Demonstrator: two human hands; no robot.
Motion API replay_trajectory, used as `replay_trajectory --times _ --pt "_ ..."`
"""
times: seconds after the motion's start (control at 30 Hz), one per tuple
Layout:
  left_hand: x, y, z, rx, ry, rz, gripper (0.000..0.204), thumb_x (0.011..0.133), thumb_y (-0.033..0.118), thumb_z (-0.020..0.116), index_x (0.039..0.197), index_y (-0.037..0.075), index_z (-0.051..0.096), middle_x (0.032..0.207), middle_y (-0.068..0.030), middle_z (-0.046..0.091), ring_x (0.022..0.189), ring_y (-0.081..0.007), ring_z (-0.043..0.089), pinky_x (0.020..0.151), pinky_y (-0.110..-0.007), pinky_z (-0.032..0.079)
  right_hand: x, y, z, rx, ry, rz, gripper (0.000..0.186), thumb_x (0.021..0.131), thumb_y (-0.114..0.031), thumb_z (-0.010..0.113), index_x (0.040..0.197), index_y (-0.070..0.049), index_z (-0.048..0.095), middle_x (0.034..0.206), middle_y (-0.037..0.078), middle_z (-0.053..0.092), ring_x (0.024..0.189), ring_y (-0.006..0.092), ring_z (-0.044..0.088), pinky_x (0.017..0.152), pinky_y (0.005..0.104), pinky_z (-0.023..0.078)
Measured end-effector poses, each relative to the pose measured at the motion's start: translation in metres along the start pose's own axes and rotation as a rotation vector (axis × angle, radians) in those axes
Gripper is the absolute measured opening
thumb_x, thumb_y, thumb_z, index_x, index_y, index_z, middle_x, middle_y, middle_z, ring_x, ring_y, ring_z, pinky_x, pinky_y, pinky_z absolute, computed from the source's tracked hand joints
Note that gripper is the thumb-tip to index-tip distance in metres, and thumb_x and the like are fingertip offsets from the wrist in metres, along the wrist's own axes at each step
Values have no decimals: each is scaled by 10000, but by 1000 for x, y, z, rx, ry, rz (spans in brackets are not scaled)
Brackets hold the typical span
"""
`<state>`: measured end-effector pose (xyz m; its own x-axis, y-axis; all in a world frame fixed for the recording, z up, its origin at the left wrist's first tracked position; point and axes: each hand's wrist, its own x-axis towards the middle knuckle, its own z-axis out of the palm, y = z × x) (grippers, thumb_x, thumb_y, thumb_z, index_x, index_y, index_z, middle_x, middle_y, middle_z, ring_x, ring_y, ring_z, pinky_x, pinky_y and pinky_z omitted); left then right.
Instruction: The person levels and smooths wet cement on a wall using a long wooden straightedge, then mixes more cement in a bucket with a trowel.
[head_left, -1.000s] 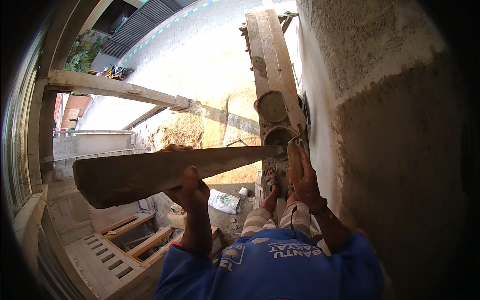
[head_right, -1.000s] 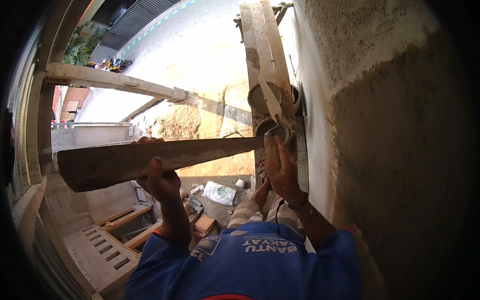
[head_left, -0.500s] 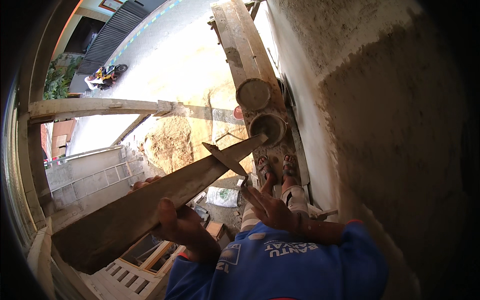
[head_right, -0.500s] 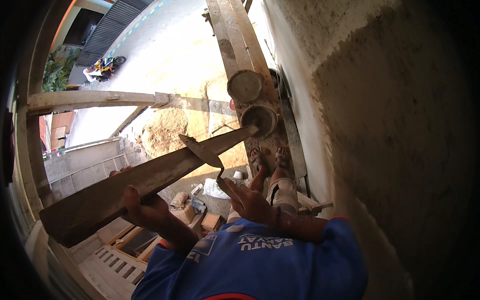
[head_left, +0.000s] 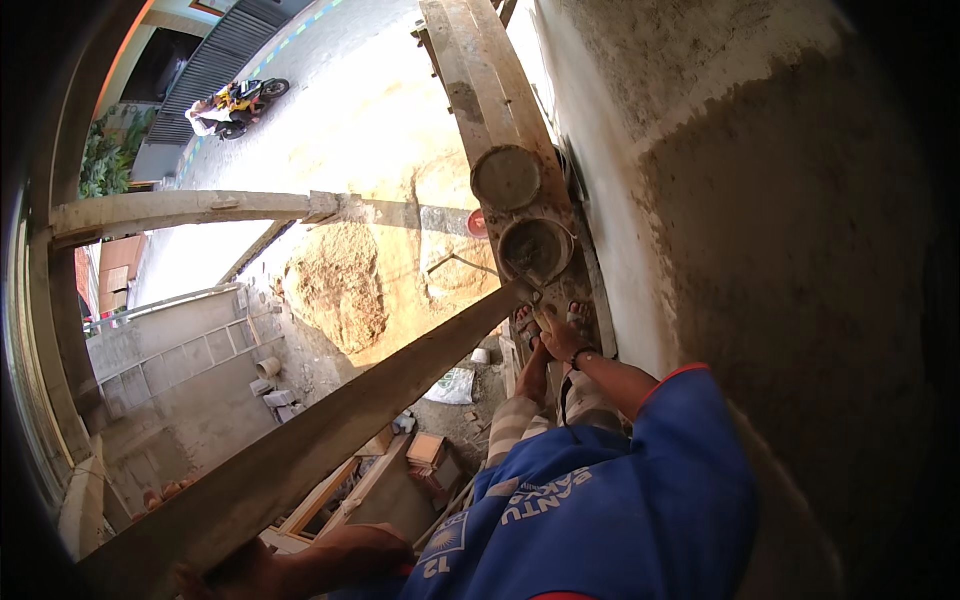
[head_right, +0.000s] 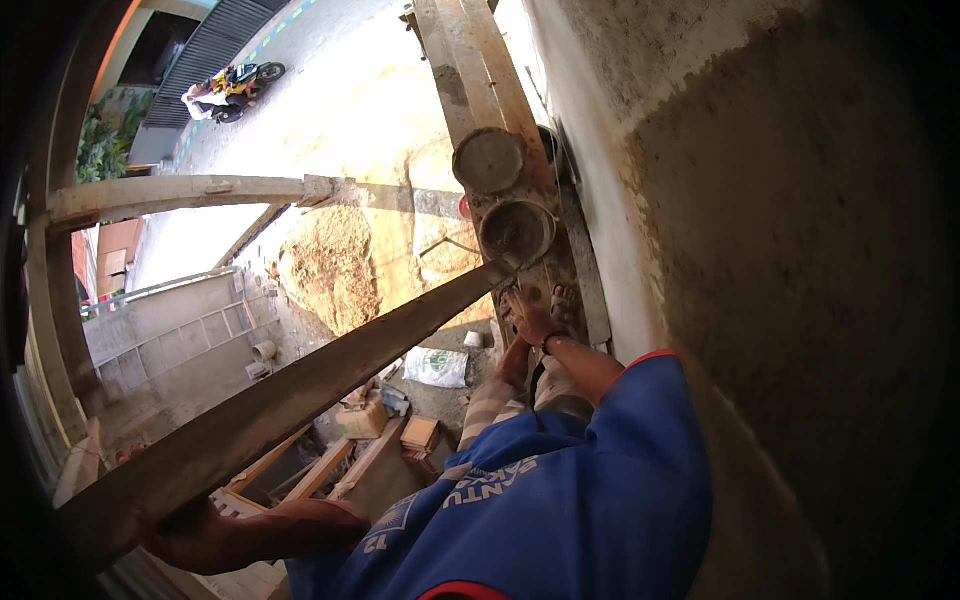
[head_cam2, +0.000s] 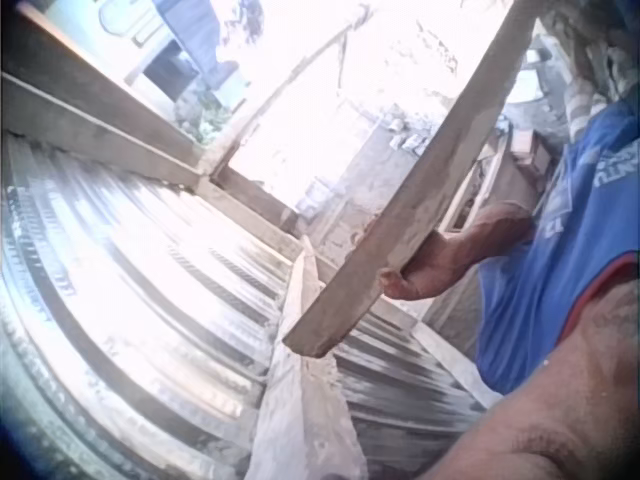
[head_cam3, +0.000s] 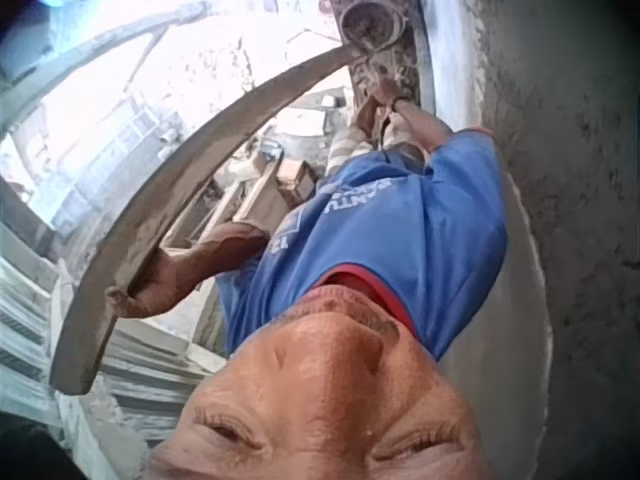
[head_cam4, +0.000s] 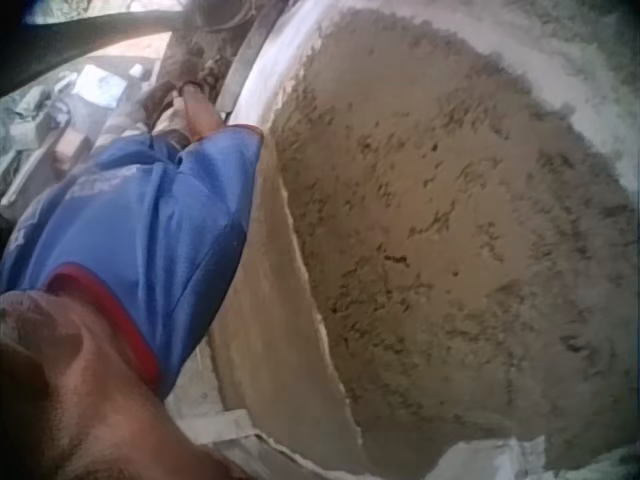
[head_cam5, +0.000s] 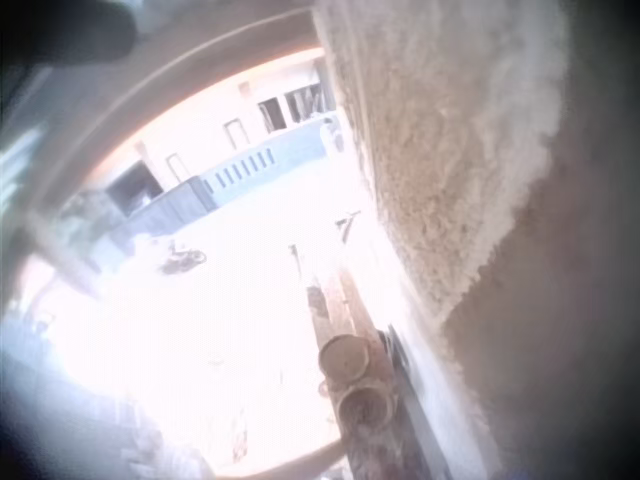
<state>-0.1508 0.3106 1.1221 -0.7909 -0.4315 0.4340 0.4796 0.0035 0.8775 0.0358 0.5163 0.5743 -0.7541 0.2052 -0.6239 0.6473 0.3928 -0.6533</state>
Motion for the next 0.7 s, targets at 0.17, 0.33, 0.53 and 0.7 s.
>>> replay_trajectory --times 0.17,0.33,0.53,0.7 --pt "32 24 -39 -105 -262 -71 680 764 231 667 1299 -78 381 1185 -191 457 1140 -327 464 1034 -462 349 70 23 4 -15 -34 287 578 853 -245 537 1381 -64 385 1202 267 547 1129 419 520 951 486 439" --pt "6 24 -35 -174 -360 -66 647 794 252 601 1310 -39 343 1137 -154 411 1098 -308 448 1023 -448 336 52 -18 -7 285 166 211 610 842 -197 538 1413 -70 362 1212 211 567 880 303 652 740 406 532" --pt "-7 -8 11 -324 -454 -97 671 748 200 618 1326 0 342 1116 -146 442 1071 -301 472 986 -439 358 17 47 -42 467 165 337 634 815 -150 549 1420 -83 370 1124 191 608 670 245 641 578 362 530" --pt "-10 -16 34 -338 -496 -111 677 745 168 642 1323 -12 341 1120 -172 457 1081 -307 485 989 -427 368 -39 93 -29 639 243 495 601 835 -65 552 1409 -115 384 662 70 543 457 160 496 375 334 401"
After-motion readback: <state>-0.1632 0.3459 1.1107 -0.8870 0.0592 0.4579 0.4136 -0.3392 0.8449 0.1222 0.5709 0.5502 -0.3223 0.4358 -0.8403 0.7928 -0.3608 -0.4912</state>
